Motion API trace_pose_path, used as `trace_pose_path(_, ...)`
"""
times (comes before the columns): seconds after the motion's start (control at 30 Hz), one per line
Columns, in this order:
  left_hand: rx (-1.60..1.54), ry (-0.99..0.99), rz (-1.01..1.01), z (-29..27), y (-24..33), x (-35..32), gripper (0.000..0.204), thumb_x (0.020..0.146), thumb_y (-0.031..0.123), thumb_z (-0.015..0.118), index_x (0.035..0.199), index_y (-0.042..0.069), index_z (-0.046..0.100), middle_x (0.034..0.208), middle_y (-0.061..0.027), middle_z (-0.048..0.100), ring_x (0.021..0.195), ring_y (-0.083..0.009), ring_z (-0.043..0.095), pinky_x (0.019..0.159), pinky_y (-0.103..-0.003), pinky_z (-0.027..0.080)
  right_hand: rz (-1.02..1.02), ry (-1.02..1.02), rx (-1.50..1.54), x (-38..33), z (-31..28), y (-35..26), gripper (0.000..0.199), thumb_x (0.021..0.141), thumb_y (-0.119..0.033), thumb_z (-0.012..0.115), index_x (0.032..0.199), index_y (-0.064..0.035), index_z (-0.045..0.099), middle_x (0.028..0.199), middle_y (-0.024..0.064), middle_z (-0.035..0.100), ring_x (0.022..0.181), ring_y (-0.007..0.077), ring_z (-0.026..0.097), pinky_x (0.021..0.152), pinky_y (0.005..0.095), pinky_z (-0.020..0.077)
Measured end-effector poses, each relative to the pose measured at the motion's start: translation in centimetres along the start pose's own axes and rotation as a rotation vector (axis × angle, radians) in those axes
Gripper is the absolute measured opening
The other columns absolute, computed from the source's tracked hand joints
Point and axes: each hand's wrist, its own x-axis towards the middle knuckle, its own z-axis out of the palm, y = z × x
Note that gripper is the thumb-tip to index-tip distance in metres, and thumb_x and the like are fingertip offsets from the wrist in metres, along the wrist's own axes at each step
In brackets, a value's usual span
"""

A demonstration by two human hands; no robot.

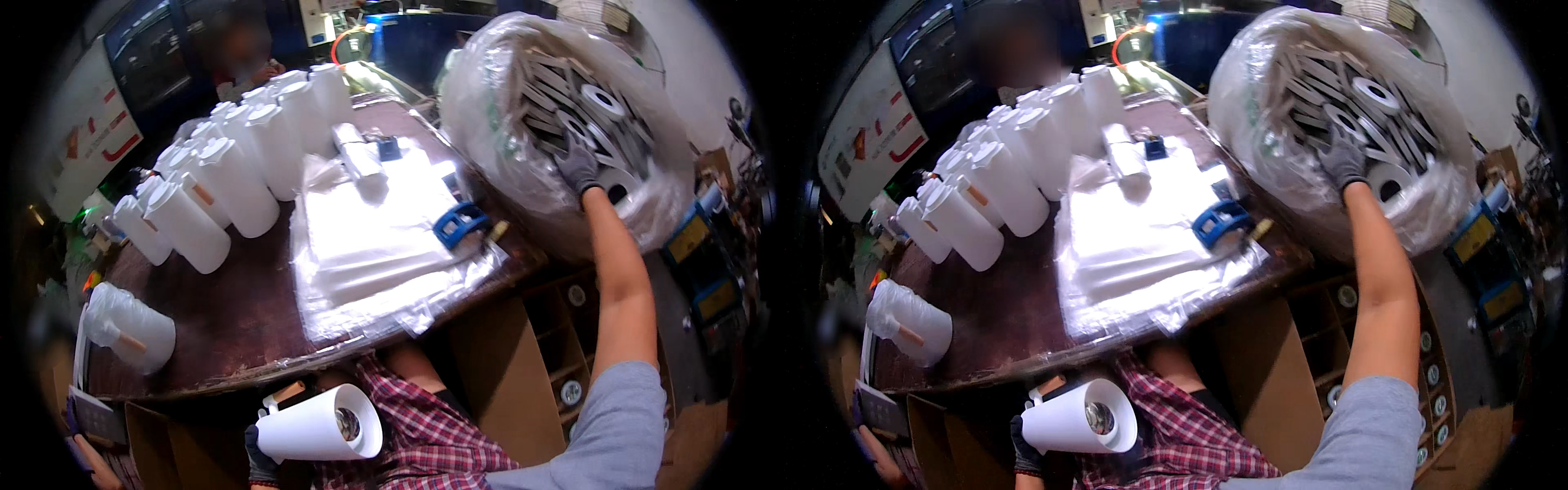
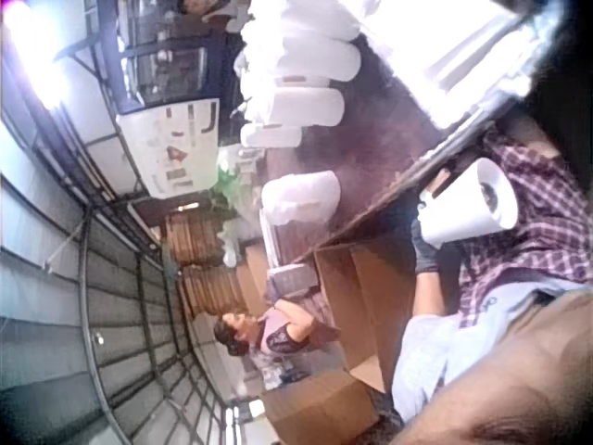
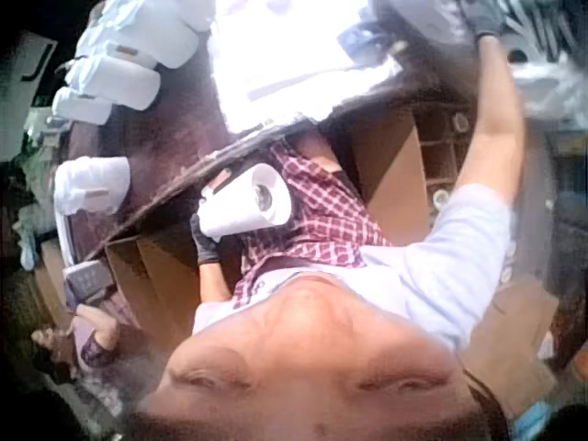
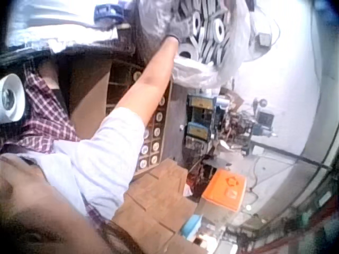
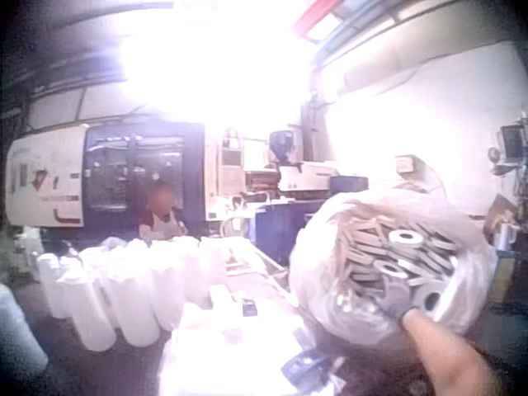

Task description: The person assembles pitchers by inserting silver canisters into white plastic housings, placing the units into plastic bags, and then packing them into a cardboard box.

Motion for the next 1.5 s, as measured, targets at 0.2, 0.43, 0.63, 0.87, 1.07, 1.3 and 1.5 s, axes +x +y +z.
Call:
trace_pose_path(0.2,0.049,0.052,-0.015,-1.2,0.0,-0.6,0.072,0.083,0.06,0.058,0.137,0.013,0.05,0.133,-0.0111,0.056,0.118,-0.0326,0.054,0.101,-0.05,0.044,-0.049,-0.412,-0.241,2.3,2.3,-1.5,0.037,0.086,-0.035,0.06,0.118,-0.0162,0.064,0.122,0.013,0.063,0.116,0.0335,0.058,0.099,0.0472,0.0438)
trace_pose_path(0.43,0.178,-0.035,0.033,-3.1,-1.4,0.1,0.068,0.086,0.056,0.054,0.135,0.01,0.051,0.13,-0.0131,0.056,0.117,-0.0318,0.054,0.101,-0.048,0.044,-0.061,0.159,0.411,-2.6,-9.6,-4.6,0.047,0.093,-0.039,0.06,0.129,-0.009,0.06,0.111,0.0186,0.067,0.103,0.0344,0.064,0.089,0.0443,0.0485)
trace_pose_path(0.63,0.304,-0.039,0.162,-2.5,-0.9,-0.9,0.053,0.091,0.046,0.055,0.126,0.006,0.056,0.116,-0.0125,0.063,0.104,-0.0277,0.061,0.091,-0.044,0.05,-0.192,-0.122,1.432,-22.4,-18.1,-22.0,0.041,0.098,-0.022,0.057,0.134,-0.0016,0.054,0.114,0.0153,0.064,0.103,0.0233,0.06,0.085,0.0365,0.047)
trace_pose_path(0.87,-0.259,-0.066,0.064,-3.3,-2.1,-2.5,0.05,0.091,0.043,0.058,0.126,0.007,0.053,0.124,-0.0109,0.059,0.115,-0.0269,0.056,0.1,-0.045,0.044,-0.51,-0.527,1.25,-38.4,-21.3,-34.2,0.052,0.086,-0.028,0.063,0.13,-0.0027,0.055,0.103,0.0195,0.058,0.095,0.0367,0.052,0.086,0.0444,0.0392)
trace_pose_path(1.07,-0.424,-0.026,0.025,-3.3,-2.3,-3.1,0.049,0.093,0.042,0.057,0.128,0.007,0.052,0.122,-0.0099,0.059,0.113,-0.0252,0.056,0.099,-0.042,0.045,-0.534,-0.554,1.29,-40.6,-23.5,-35.2,0.056,0.09,-0.03,0.054,0.137,0.0005,0.049,0.107,0.0191,0.055,0.099,0.0364,0.051,0.091,0.0451,0.0372)
trace_pose_path(1.3,-0.026,-0.135,0.205,-4.8,-3.5,-2.3,0.048,0.092,0.043,0.058,0.125,0.008,0.054,0.122,-0.0096,0.06,0.111,-0.0253,0.058,0.098,-0.042,0.046,-0.55,-0.548,1.334,-42.1,-23.2,-34.9,0.063,0.092,-0.037,0.054,0.145,-0.0058,0.044,0.111,0.0144,0.055,0.105,0.0323,0.048,0.098,0.0455,0.0328)
trace_pose_path(1.5,-0.309,-0.009,0.004,-2.7,-1.8,-2.9,0.045,0.091,0.042,0.059,0.122,0.009,0.057,0.119,-0.0097,0.063,0.109,-0.0263,0.059,0.095,-0.043,0.048,-0.513,-0.562,1.411,-42.3,-23.1,-35.4,0.059,0.092,-0.034,0.053,0.143,-0.005,0.047,0.112,0.0144,0.056,0.106,0.0324,0.049,0.099,0.0448,0.0341)
